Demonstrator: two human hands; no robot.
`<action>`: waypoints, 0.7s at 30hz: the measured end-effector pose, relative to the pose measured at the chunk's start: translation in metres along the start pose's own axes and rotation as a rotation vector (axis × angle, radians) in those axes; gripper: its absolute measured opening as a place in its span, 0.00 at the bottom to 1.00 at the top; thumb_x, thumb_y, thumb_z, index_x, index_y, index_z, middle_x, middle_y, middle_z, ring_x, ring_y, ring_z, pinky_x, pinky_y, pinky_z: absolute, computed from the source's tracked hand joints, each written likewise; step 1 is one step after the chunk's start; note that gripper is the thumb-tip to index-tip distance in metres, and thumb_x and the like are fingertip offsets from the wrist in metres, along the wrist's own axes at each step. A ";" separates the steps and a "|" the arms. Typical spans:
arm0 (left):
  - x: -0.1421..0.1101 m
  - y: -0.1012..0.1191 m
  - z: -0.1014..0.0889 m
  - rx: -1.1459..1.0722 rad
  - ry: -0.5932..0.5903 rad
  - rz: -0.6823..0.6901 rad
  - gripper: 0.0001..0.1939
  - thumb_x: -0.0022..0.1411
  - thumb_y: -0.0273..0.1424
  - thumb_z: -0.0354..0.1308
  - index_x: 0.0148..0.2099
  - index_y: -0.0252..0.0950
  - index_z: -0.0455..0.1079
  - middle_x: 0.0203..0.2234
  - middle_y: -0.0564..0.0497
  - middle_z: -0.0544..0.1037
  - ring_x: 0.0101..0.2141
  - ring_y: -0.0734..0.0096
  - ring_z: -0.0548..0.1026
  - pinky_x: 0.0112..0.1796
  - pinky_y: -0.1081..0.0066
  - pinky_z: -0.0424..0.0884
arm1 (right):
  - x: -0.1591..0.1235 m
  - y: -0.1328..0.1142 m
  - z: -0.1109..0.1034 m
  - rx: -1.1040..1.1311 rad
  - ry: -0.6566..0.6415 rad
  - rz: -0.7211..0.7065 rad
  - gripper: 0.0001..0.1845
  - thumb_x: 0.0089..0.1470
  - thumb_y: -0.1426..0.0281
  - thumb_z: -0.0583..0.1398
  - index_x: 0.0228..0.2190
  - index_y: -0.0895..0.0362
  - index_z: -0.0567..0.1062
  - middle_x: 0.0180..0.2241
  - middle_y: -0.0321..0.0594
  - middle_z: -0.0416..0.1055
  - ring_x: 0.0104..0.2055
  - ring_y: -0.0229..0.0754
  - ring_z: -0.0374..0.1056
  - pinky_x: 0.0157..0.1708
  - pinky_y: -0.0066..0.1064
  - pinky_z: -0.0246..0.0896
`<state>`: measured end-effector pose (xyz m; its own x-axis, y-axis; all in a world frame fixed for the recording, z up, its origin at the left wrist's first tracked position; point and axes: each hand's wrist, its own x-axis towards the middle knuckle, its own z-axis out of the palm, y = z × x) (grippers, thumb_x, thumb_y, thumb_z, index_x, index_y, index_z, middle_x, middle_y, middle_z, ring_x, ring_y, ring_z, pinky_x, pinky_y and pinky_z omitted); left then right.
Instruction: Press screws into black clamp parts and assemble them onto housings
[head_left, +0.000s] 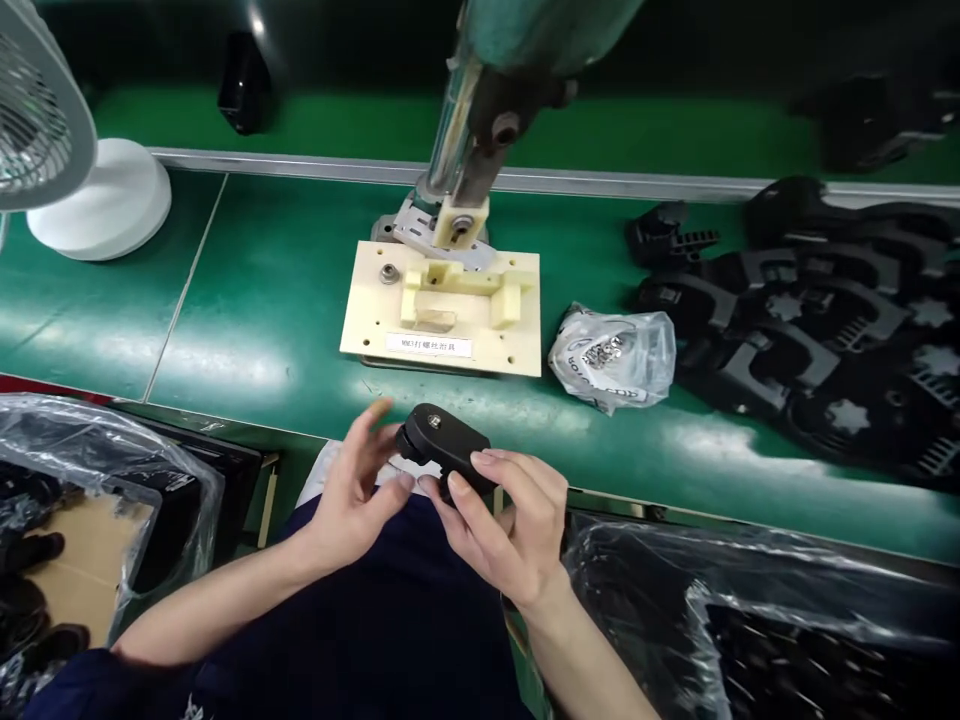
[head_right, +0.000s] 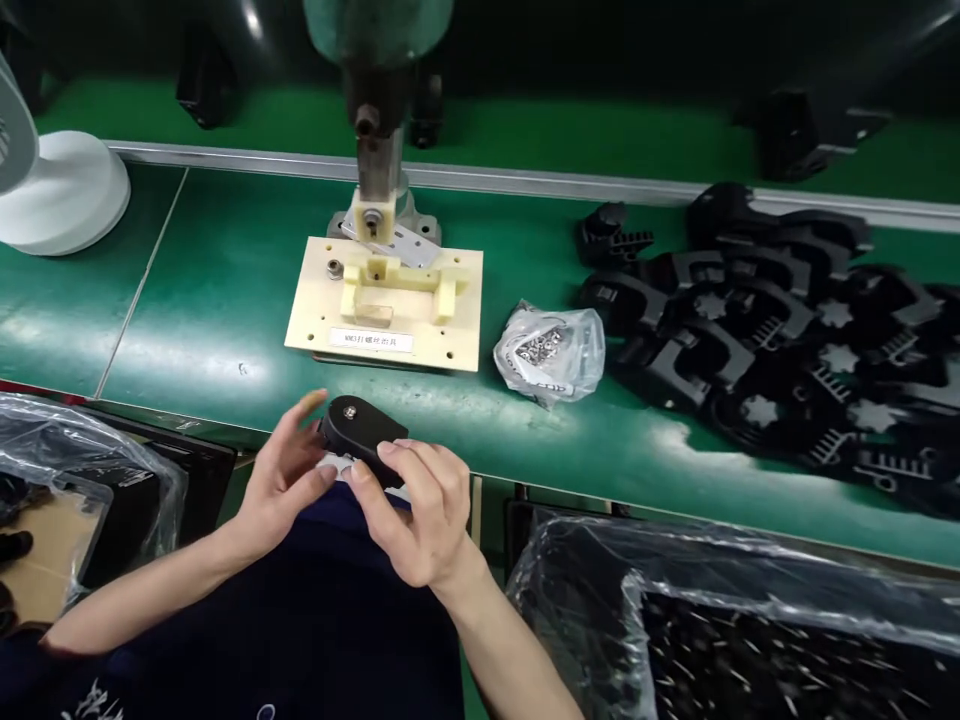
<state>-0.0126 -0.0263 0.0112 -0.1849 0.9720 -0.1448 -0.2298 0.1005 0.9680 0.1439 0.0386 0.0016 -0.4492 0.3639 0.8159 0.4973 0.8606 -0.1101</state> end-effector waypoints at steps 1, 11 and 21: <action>-0.002 0.000 -0.001 0.028 0.033 0.059 0.30 0.63 0.33 0.57 0.65 0.42 0.51 0.51 0.43 0.74 0.53 0.59 0.73 0.55 0.56 0.69 | -0.001 -0.001 -0.001 -0.006 0.012 0.010 0.15 0.48 0.79 0.67 0.38 0.57 0.71 0.42 0.47 0.67 0.43 0.46 0.68 0.35 0.37 0.70; -0.003 0.011 -0.012 0.297 -0.098 0.201 0.34 0.63 0.23 0.50 0.68 0.43 0.45 0.53 0.42 0.73 0.57 0.59 0.69 0.57 0.54 0.66 | -0.011 -0.005 -0.008 0.004 0.016 0.128 0.20 0.49 0.75 0.67 0.43 0.53 0.70 0.45 0.46 0.65 0.44 0.47 0.67 0.35 0.40 0.71; 0.005 0.015 -0.010 0.029 -0.176 0.103 0.34 0.64 0.32 0.57 0.68 0.46 0.47 0.55 0.42 0.71 0.55 0.57 0.71 0.56 0.54 0.66 | -0.010 -0.008 -0.006 0.054 0.009 0.145 0.11 0.53 0.76 0.63 0.39 0.56 0.69 0.44 0.47 0.65 0.45 0.46 0.68 0.36 0.40 0.73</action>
<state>-0.0267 -0.0218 0.0225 -0.0351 0.9993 -0.0094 -0.1898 0.0026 0.9818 0.1490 0.0264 -0.0021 -0.3688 0.4823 0.7946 0.5159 0.8173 -0.2567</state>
